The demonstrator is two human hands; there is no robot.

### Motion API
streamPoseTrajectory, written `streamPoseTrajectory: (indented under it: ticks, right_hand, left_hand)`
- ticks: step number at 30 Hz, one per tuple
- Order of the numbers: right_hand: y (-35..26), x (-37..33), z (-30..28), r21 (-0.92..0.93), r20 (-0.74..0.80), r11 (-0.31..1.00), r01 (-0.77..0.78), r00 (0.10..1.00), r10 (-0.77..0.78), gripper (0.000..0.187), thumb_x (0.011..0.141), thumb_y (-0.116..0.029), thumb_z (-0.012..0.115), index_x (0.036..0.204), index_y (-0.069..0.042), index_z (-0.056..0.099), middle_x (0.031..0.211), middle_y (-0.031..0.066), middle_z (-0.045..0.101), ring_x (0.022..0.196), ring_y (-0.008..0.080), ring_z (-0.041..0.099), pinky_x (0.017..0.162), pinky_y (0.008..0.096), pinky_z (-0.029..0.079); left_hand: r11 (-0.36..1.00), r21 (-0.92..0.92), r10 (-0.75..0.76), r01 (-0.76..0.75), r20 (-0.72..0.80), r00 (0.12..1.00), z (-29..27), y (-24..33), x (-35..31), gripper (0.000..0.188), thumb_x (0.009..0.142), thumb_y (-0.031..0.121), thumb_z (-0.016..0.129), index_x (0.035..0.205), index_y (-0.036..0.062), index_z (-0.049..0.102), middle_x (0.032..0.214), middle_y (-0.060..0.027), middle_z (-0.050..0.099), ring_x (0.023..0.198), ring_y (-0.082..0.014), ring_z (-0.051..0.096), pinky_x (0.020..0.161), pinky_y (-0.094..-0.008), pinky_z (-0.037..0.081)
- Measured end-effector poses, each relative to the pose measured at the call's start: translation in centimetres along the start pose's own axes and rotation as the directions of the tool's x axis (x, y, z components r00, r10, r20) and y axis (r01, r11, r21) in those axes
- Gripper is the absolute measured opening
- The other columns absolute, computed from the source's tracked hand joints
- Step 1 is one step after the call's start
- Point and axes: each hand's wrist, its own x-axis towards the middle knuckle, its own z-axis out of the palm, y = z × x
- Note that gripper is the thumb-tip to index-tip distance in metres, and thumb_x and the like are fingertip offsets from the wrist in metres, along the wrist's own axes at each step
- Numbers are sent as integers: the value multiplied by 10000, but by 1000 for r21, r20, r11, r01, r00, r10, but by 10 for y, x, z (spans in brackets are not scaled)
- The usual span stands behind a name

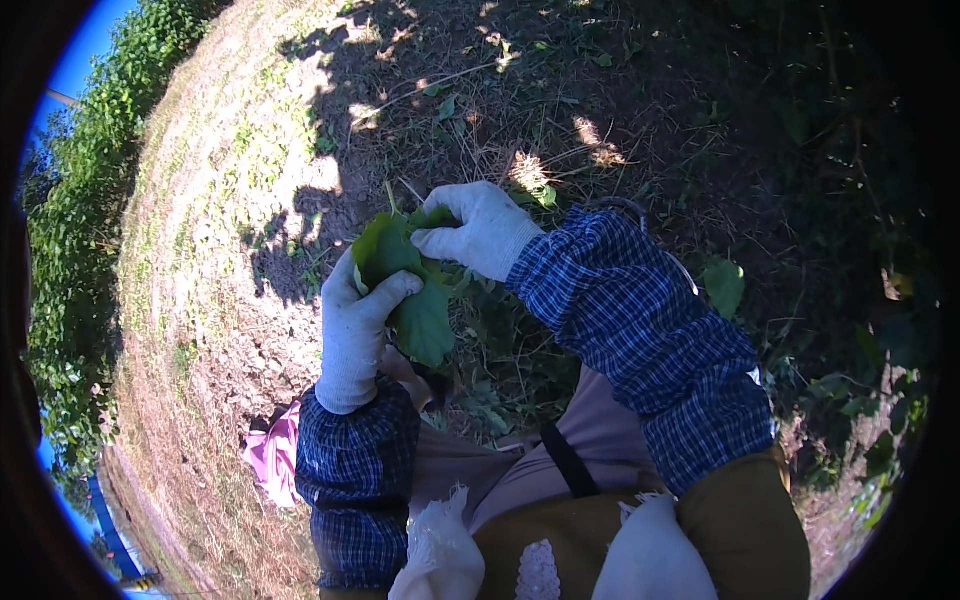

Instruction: The person sits on the ground and handles green leaves with gloved hands, separating and arranging them. The person continues to pick up and sort leaves throughout the clip.

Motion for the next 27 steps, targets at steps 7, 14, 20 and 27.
streamPoseTrajectory:
  ticks: [7, 14, 20, 27]
  right_hand:
    - [5, -3, 2, 11, -30, 995, 103, 994, -103, 200, 883, -169, 756, 1019, -29, 712, 930, 108, 741, 878, 169, 710, 815, 326, 565]
    - [0, -8, 2, -180, -21, 966, 188, 981, -195, 223, 877, -185, 762, 1043, -53, 693, 941, 124, 727, 893, 236, 717, 803, 361, 574]
    - [-1, -10, 3, -330, -15, 854, 402, 903, -430, 153, 867, -81, 738, 1001, -34, 685, 876, 104, 704, 750, 194, 706, 669, 328, 576]
    - [13, -2, -4, -528, -192, 790, 311, 863, -467, 204, 882, -164, 745, 1036, -55, 667, 911, 116, 688, 875, 311, 687, 773, 415, 556]
  left_hand:
    - [989, -57, -127, 133, 99, 987, -3, 5, -1, 363, 861, -23, 716, 1212, -41, 627, 1020, -93, 719, 892, -161, 700, 832, -300, 571]
    - [968, -173, -165, 180, 101, 981, -2, -1, -1, 234, 854, -12, 718, 1085, -38, 687, 946, -80, 730, 846, -153, 695, 797, -296, 562]
    - [968, -175, -157, 180, 142, 977, -6, 1, 0, 196, 853, -11, 710, 1046, -44, 698, 923, -82, 732, 823, -152, 695, 792, -301, 564]
    - [949, -212, -193, 235, 203, 960, -7, 3, -5, 200, 844, -18, 689, 1040, -55, 684, 910, -110, 728, 810, -198, 717, 753, -330, 586]
